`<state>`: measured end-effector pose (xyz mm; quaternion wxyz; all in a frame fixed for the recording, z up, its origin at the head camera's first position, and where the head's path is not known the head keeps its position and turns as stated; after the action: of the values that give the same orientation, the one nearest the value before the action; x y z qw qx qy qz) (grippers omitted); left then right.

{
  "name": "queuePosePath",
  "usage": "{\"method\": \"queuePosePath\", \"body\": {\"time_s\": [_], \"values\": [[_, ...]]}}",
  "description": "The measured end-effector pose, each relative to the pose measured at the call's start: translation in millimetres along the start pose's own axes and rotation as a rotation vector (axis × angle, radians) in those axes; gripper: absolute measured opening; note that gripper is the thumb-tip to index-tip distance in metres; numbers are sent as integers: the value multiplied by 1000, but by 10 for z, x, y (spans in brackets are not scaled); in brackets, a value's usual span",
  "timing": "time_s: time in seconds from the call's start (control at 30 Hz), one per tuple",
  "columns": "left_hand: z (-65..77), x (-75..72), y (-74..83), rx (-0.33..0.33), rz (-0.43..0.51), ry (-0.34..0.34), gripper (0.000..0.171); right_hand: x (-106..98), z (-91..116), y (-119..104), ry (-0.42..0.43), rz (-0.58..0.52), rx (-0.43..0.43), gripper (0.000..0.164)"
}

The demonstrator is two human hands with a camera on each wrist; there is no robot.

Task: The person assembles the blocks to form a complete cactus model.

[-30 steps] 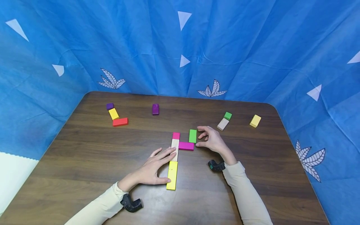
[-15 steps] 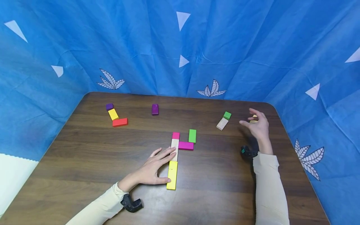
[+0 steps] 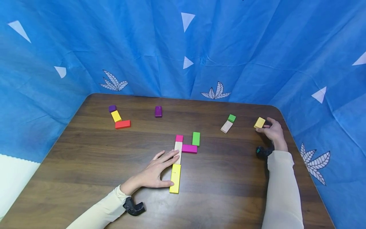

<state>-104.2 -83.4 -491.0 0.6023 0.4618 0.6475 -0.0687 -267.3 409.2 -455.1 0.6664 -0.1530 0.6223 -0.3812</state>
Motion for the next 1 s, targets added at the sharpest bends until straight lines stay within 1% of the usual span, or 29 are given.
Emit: {"method": "queuePosePath", "body": {"time_s": [0.23, 0.5, 0.63, 0.8, 1.0], "values": [[0, 0, 3, 8, 1, 10, 90, 10, -43, 61, -15, -39, 15, 84], [5, 7, 4, 11, -8, 14, 90, 40, -23, 92, 22, -55, 18, 76], [2, 10, 2, 8, -13, 10, 90, 61, -1, 79, 46, -56, 24, 79], [0, 7, 4, 11, -17, 8, 90, 101, 14, 36, 75, -43, 28, 89], [-1, -1, -2, 1, 15, 8, 90, 151, 13, 3, 117, -3, 27, 87]]}}
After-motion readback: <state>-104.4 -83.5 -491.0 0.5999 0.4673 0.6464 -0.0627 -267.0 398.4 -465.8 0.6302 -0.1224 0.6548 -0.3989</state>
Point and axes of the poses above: each hand's wrist, its own z-axis away from the middle knuckle, its own x-axis out of the palm, y = z × x, the point moved 1 cm from there along -z, towards the middle knuckle, and after that the axes turned 5 degrees about y, right-handed, at the moved point
